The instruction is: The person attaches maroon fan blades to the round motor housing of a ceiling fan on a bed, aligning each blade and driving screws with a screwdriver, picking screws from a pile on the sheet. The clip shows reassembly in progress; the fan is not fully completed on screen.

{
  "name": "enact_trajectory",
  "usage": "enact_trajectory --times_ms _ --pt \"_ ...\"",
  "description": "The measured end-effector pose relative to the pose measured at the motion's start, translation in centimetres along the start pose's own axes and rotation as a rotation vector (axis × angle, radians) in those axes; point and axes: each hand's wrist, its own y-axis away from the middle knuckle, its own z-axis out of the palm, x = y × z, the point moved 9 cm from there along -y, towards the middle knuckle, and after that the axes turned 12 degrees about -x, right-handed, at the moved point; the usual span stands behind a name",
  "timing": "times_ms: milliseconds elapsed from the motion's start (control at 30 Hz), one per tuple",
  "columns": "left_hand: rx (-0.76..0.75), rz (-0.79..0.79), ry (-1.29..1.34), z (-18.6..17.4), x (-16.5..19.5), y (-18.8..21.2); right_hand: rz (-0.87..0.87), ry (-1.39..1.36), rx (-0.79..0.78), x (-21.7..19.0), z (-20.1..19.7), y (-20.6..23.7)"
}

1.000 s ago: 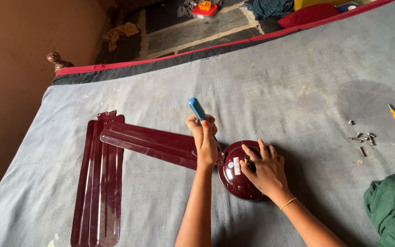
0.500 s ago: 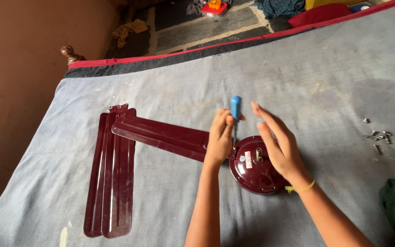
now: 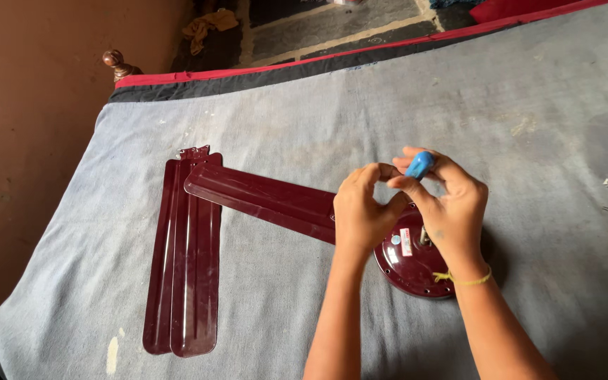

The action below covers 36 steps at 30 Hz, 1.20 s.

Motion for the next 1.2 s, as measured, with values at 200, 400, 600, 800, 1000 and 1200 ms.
enact_trajectory --times_ms 200,400,600,800,1000,1200 --pt "-0.085 -0.24 0.13 -0.2 -2.2 -0.9 -0.051 0.031 -0.119 -0.8 0.3 0.1" --pt "-0.166 -0.241 0.153 0.6 -2.3 -1.5 0.011 0.293 0.12 0.2 -1.0 1.0" --pt "-0.175 -0.218 0.198 1.5 -3.4 -1.3 -0.055 0.209 -0.104 0.6 0.4 -0.2" --pt "-0.201 -0.386 0.49 1.9 -5.7 -0.5 -0.006 0.168 -0.25 0.7 1.5 -0.4" --pt "-0.269 -0.328 0.601 1.5 -6.0 -0.4 -0.025 0.234 -0.131 0.9 1.0 0.0" --pt "-0.273 -0.334 0.332 1.8 -6.3 -0.5 -0.05 0.282 -0.037 0.9 1.3 0.2"
